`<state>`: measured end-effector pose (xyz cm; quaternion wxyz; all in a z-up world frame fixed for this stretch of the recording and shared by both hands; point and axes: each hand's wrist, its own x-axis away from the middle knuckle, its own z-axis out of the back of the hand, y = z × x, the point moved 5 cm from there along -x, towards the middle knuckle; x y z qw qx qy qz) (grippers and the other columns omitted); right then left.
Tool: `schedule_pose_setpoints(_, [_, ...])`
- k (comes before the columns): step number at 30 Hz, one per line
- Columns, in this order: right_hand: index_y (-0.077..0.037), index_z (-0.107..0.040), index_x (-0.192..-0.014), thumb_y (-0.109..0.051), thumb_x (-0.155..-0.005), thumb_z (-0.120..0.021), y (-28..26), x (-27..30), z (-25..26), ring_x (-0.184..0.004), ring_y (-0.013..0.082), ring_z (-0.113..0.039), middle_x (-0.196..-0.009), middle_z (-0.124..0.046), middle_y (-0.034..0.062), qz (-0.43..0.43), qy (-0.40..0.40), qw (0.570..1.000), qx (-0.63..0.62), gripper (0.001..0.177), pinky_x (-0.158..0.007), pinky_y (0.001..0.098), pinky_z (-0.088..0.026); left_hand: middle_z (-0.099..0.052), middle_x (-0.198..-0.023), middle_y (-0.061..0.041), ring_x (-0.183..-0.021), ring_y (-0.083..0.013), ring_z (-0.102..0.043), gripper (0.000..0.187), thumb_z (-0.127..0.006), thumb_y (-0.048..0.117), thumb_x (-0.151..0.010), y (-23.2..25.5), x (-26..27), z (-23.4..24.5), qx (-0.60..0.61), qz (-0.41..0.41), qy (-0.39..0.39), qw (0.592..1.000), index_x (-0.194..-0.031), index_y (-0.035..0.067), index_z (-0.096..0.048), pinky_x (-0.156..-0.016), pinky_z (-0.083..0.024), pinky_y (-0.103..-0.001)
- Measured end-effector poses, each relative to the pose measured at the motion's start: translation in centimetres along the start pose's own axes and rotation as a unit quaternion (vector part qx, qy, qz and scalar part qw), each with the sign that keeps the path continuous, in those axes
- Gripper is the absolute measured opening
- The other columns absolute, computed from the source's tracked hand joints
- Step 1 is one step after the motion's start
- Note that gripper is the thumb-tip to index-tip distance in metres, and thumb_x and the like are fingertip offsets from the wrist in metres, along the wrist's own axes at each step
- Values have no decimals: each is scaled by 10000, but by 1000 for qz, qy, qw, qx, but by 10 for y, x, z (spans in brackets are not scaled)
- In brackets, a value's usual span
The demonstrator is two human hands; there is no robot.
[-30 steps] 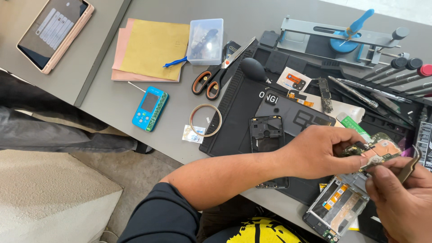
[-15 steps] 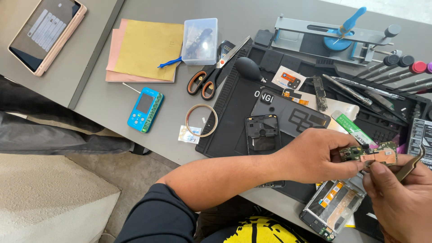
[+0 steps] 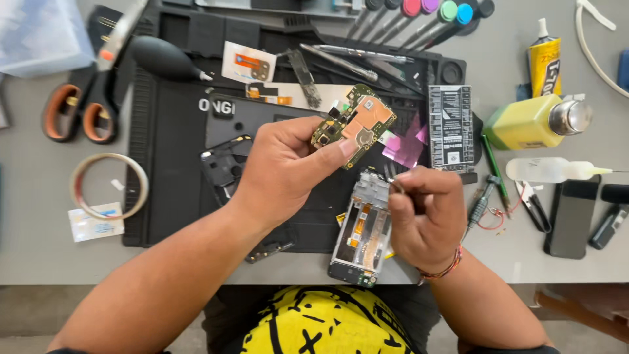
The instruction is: The person assembles a smartphone by connecting ribbon cables to the motherboard, placing the battery into the chassis, and securing components with a green tool. The person handles the motherboard, battery, and phone chassis throughout the process.
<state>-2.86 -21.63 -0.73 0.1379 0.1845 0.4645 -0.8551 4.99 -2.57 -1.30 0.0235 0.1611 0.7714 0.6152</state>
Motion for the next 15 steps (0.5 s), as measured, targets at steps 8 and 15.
schedule_pose_setpoints(8, [27,-601,-1031,-173,-971,-664,-9,-1,-2,-640,239,-665,-818,-668,135,75,-39,996,42,218,-533,288,-448,-315,-644,103,-630,-51,-275,404,-722,232,-918,9,4,-1,-74,-25,-2,997,-657,167,-420,-543,-240,-241])
schedule_pose_setpoints(15, [85,-595,-1007,-95,-970,-681,-3,3,0,-665,324,-652,-874,-688,217,80,9,996,42,203,-617,375,-504,-251,-676,70,-670,-77,-236,462,-722,205,-942,16,7,-2,-126,-80,-28,988,-686,155,-342,-572,-221,-271])
